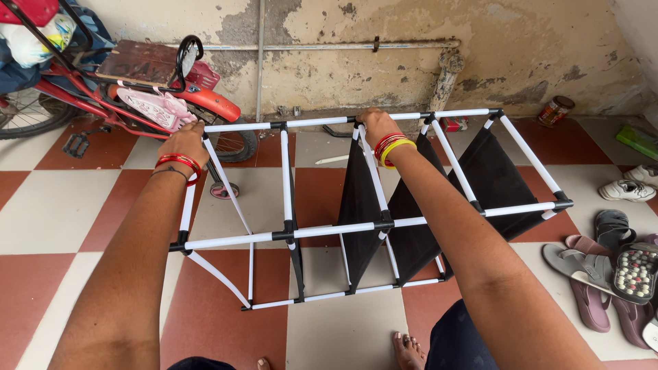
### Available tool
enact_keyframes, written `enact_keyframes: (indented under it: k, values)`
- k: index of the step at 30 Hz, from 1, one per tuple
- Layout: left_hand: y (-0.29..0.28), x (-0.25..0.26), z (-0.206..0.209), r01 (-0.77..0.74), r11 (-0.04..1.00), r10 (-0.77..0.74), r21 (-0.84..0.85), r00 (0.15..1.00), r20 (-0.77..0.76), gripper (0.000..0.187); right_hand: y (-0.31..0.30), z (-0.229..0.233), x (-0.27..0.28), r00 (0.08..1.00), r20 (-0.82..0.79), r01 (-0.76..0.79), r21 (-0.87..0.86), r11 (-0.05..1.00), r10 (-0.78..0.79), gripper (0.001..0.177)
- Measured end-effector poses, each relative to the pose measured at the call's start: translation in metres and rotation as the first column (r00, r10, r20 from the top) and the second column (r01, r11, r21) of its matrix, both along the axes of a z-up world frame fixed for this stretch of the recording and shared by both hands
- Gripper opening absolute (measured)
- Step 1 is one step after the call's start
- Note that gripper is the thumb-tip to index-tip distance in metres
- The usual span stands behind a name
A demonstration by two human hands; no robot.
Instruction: The person assembles a multi-tier shoe rack by connecting white plastic poles into black fabric connectors and joint pieces by hand, then flattening the fabric shelves.
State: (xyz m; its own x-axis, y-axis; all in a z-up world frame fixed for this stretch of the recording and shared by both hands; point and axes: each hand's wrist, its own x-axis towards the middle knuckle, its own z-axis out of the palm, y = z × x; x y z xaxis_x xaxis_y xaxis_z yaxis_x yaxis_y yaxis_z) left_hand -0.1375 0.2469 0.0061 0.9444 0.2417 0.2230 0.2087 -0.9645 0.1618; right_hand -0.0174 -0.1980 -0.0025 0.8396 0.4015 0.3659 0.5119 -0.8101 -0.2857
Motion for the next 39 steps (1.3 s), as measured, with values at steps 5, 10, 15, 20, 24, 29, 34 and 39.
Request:
enact_keyframes:
  k: [5, 10, 15, 20, 24, 29, 34, 39]
  values:
    - [0.014, 0.016, -0.015, 0.001, 1.0, -0.001, 0.015, 1.0, -0.026, 0.063, 0.001, 0.012, -0.004, 1.0, 0.001, -0.031, -0.018, 0.999, 0.031, 0.052]
    - [0.006, 0.012, -0.003, -0.002, 0.998, 0.006, 0.059, 0.998, -0.067, 0.059, 0.006, 0.013, -0.004, 0.998, 0.049, -0.03, -0.051, 0.998, 0.032, 0.05]
    - [0.007, 0.017, 0.015, -0.005, 0.993, 0.022, 0.119, 0.99, -0.139, 0.049, 0.004, 0.016, 0.002, 1.0, 0.007, 0.005, -0.099, 0.995, -0.004, 0.045]
    - [0.011, 0.026, 0.012, -0.014, 0.988, 0.036, 0.155, 0.989, -0.141, 0.043, 0.004, 0.015, 0.002, 0.999, 0.053, -0.004, -0.056, 0.998, 0.007, 0.04]
    - [0.017, 0.034, 0.01, -0.001, 0.983, 0.026, 0.185, 0.991, -0.132, 0.04, 0.002, 0.016, 0.003, 0.997, 0.077, -0.028, -0.04, 0.999, 0.031, 0.037]
    - [0.026, 0.037, 0.011, 0.009, 0.992, 0.006, 0.125, 0.993, -0.116, 0.032, 0.001, 0.019, 0.004, 0.998, 0.05, -0.021, -0.045, 0.999, 0.024, 0.036]
    - [0.028, 0.043, 0.007, -0.009, 0.989, 0.028, 0.146, 0.992, -0.124, 0.033, 0.0, 0.02, 0.009, 0.997, 0.054, -0.042, -0.081, 0.996, 0.046, 0.035]
    - [0.033, 0.047, 0.006, -0.001, 0.982, 0.032, 0.191, 0.987, -0.158, 0.032, 0.002, 0.02, 0.012, 0.999, 0.041, -0.016, -0.084, 0.996, 0.019, 0.035]
